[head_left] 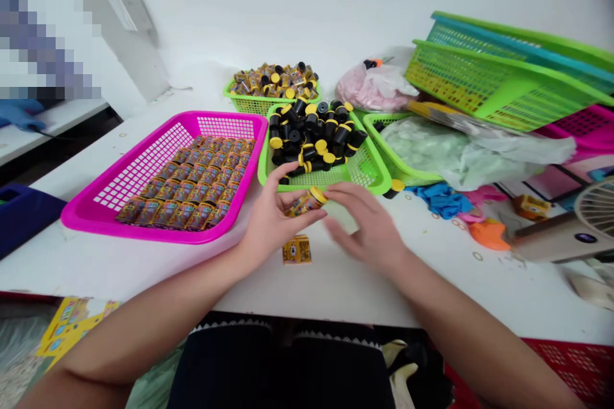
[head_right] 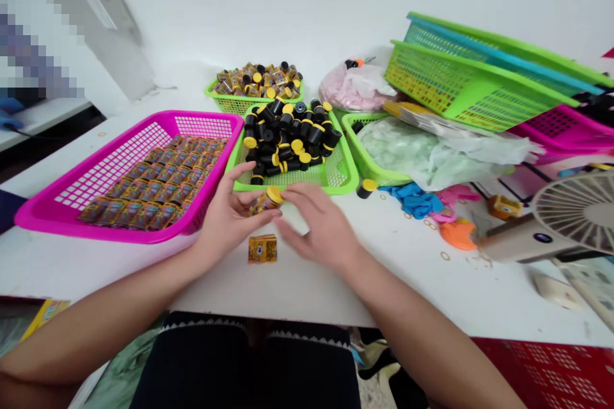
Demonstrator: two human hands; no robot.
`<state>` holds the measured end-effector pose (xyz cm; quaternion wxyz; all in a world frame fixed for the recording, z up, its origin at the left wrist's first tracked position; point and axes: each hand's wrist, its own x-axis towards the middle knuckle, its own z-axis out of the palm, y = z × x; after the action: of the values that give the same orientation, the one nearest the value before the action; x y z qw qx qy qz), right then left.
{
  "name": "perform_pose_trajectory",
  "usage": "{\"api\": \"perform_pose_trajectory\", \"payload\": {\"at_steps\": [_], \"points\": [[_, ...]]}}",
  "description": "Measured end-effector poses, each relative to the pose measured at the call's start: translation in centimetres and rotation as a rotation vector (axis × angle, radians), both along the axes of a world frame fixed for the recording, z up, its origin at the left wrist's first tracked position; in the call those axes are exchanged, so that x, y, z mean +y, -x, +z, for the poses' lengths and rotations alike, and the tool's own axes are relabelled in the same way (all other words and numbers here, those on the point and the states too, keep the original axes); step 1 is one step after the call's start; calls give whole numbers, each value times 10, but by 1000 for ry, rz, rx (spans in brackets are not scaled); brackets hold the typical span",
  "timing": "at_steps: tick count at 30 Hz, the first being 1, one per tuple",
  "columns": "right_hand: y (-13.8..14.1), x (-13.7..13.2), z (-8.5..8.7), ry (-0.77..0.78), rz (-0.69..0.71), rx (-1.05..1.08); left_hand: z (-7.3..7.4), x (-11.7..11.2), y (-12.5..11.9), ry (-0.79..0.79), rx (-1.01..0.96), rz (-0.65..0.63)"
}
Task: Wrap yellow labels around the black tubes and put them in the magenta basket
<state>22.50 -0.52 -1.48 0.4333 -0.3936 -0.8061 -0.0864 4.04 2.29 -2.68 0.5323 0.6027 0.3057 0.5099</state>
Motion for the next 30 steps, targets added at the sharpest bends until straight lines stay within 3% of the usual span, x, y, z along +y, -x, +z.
{"api": "perform_pose_trajectory", "payload": {"at_steps": [3,7,10,15,19,26,28,30], "points": [[14,0,-9,-111,51,-65,4,-3,-1,0,-178,11],[22,-1,-13,-268,35,-78,5,-8,-3,-24,-215,-84],[22,-5,-13,-252,75,-62,4,-9,-1,-11,-226,-157],[22,-6,-13,-236,161,-22,8,-9,2,-6,-202,-140],[17,-2,-9,-260,114,-12,16,-7,7,13,-77,-222],[13,-11,-1,-288,340,-95,43,-21,39,57,134,-489],[19,-8,5,-296,420,-120,55,-30,53,18,197,-476],[26,6,15,-228,476,-111,70,-33,70,-55,284,-370]]}}
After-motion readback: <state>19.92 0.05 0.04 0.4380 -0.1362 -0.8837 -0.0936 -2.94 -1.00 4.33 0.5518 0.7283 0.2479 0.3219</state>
